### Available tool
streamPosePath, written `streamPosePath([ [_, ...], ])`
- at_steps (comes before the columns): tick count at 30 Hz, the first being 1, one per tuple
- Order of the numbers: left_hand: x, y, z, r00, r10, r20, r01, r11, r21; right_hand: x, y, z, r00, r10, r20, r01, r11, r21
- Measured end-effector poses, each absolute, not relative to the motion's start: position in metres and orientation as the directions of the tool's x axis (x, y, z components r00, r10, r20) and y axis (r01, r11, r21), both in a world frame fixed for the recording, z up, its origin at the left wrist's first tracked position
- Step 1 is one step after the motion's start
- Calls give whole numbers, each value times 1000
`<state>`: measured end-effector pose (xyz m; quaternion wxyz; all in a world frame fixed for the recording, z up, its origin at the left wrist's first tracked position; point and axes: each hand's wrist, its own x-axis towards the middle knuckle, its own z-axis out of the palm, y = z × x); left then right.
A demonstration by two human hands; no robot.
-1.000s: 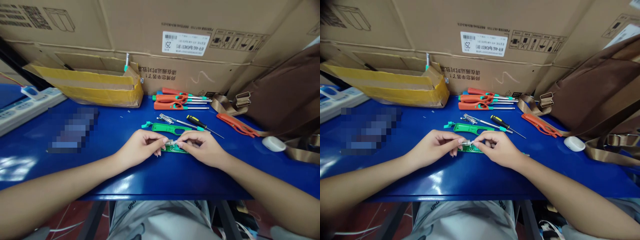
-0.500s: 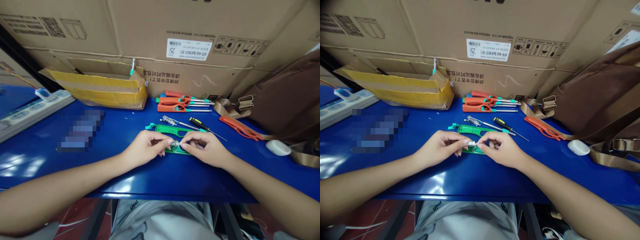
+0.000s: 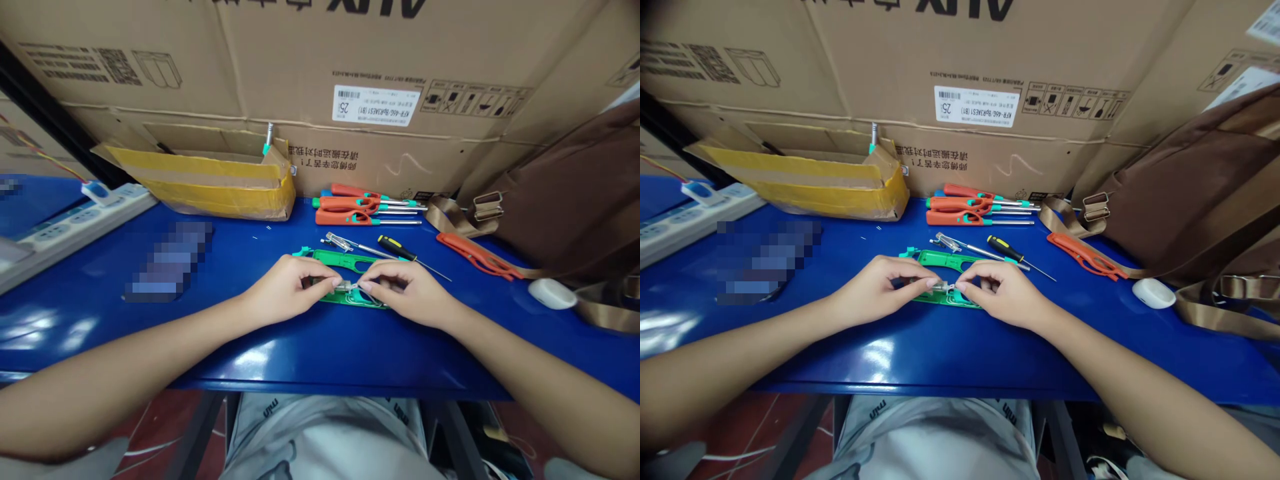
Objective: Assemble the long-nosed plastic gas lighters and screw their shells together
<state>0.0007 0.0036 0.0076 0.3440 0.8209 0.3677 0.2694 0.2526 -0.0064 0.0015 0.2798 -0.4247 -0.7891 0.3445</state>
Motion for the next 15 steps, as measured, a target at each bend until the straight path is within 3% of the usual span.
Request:
streamPosePath([
  [3, -5, 9, 11, 644, 744, 179, 469, -568, 676, 255, -8, 2, -546, 802, 242, 531, 555, -640],
  [7, -8, 11, 13, 672, 733, 104, 526, -572, 629, 258, -10, 2, -646, 740, 189, 592, 642, -488],
  [15, -7, 15, 7, 636, 772, 16, 521, -445, 729, 259, -11, 2, -683, 713, 158, 619, 680, -394],
])
